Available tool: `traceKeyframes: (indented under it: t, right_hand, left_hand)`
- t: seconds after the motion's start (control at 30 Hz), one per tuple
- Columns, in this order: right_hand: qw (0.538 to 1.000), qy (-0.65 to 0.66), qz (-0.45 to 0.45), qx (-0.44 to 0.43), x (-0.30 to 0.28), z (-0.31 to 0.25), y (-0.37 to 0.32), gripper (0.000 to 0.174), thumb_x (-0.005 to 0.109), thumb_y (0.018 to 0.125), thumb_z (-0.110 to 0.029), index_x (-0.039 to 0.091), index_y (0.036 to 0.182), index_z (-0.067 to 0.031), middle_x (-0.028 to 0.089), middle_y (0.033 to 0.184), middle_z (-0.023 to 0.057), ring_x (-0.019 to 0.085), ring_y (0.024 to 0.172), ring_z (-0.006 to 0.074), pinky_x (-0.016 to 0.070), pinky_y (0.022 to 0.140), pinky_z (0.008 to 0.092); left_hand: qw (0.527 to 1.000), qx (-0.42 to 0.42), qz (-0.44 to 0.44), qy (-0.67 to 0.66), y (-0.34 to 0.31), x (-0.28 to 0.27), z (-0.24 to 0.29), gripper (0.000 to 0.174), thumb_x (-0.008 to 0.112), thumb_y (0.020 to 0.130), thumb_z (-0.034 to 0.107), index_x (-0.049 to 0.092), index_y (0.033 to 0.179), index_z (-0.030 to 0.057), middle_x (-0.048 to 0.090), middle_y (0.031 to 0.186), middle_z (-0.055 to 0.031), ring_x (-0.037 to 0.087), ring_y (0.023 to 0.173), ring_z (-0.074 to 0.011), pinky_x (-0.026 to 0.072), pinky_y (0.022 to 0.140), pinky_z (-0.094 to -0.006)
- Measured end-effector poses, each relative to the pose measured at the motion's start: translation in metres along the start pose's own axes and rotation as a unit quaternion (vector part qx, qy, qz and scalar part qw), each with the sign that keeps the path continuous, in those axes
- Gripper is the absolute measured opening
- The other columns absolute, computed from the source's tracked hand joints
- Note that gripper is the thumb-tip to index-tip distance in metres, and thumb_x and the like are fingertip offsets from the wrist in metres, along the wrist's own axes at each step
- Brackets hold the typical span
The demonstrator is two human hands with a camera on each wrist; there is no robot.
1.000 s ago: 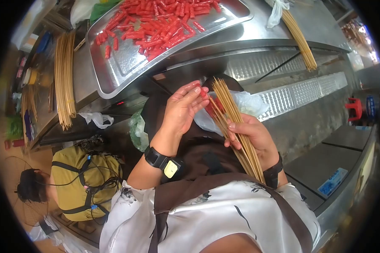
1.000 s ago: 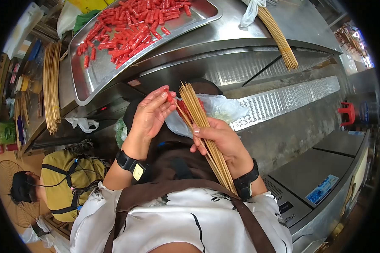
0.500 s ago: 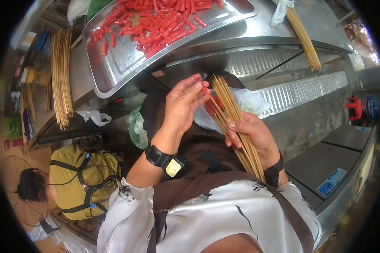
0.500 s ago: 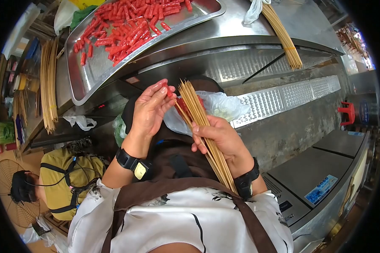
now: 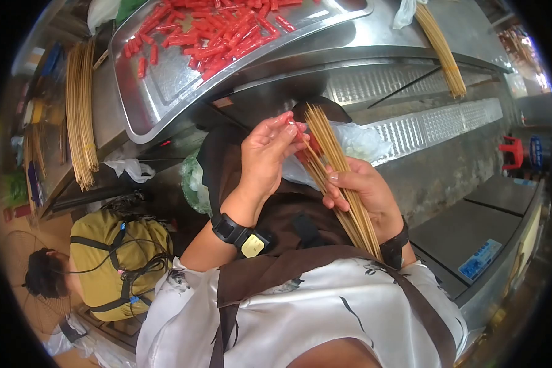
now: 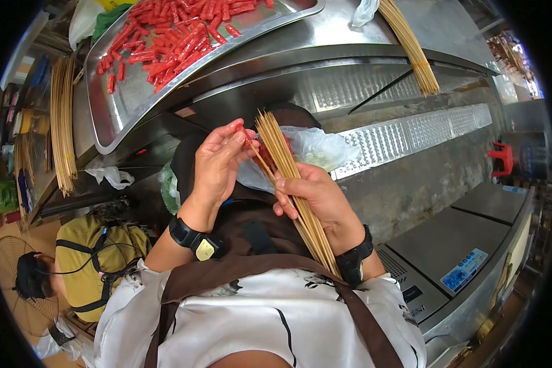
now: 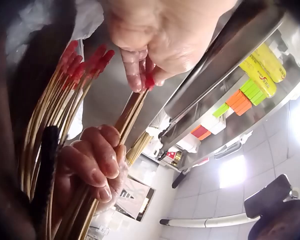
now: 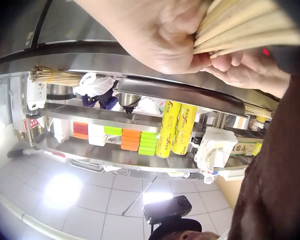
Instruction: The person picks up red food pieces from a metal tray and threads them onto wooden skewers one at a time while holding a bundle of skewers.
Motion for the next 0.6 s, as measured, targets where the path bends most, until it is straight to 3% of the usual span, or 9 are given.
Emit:
traceKeyframes:
  t: [0.47,0.6]
  right_hand:
    - [1.0,-0.01,0.006,0.004,-0.0019,0.0011,0.0009,0.013,0.056,0.084,-0.008,0.053,0.095,-0.0015,0.053,0.064,0.005,0.046,0.043,0.0111,0.0474,0.062,0.0277]
    - [1.0,-0.007,0.01,0.004,-0.0052,0.0036,0.0011,0.013,0.055,0.084,-0.008,0.053,0.095,-0.0014,0.053,0.063,0.005,0.045,0.043,0.0112,0.0473,0.062,0.028]
  left_hand:
    - [0.999,0.026,-0.019,0.012,-0.008,0.0056,-0.0043,0.021,0.057,0.092,0.007,0.056,0.112,0.0023,0.064,0.099,-0.0115,0.064,0.087,-0.0187,0.0528,0.077,-0.0324]
    - [0.999,0.033,-0.016,0.013,-0.0098,0.006,-0.0051,0.022,0.059,0.09,0.005,0.056,0.111,-0.0006,0.064,0.098,-0.0129,0.064,0.086,-0.0184,0.0542,0.074,-0.0293]
Point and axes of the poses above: each hand's wrist, its own y-axis towards the middle knuckle, its own x-axis out of the palm, z = x × y, the point moved 9 cm from there along y, towards the middle knuckle
